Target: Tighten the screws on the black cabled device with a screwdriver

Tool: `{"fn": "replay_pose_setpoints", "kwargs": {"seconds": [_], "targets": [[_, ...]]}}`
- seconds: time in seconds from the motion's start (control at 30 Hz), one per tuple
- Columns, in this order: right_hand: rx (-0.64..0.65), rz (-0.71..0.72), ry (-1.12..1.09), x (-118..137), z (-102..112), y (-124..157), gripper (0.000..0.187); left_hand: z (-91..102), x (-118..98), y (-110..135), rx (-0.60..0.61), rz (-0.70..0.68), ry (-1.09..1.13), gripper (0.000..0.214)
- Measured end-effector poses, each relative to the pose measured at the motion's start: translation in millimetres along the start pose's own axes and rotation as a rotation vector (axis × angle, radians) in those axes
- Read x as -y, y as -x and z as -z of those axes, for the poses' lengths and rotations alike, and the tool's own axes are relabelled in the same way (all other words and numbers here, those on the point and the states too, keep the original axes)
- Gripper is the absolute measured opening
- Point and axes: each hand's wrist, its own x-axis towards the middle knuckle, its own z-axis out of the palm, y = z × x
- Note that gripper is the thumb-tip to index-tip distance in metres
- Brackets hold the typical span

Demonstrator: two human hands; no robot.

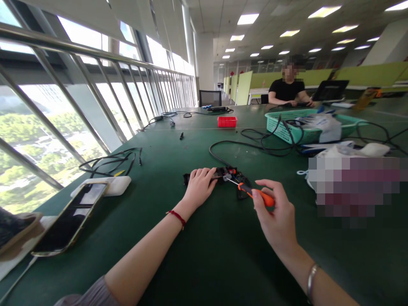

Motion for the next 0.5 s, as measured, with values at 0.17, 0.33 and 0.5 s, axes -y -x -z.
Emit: {"fn": "replay_pose_setpoints", "kwargs": {"seconds": [0.17,0.33,0.5], "targets": [[-0.153,0.163,-0.011,-0.6,-3.8,-0.9,0.03,-0.7,0.6,0.4,-0.012,0.0,0.005,0.036],[-0.048,0.088,0.028,0.6,-1.2,0.1,0.02,0.4,-0.3,0.0,-0.001,0.005,0.006,0.036],[-0.123,0.147,0.035,-8.7,-4.1,-1.8,0.014,1.5,-0.9,-0.6,0.018,0.013,-0.001,0.037]]}}
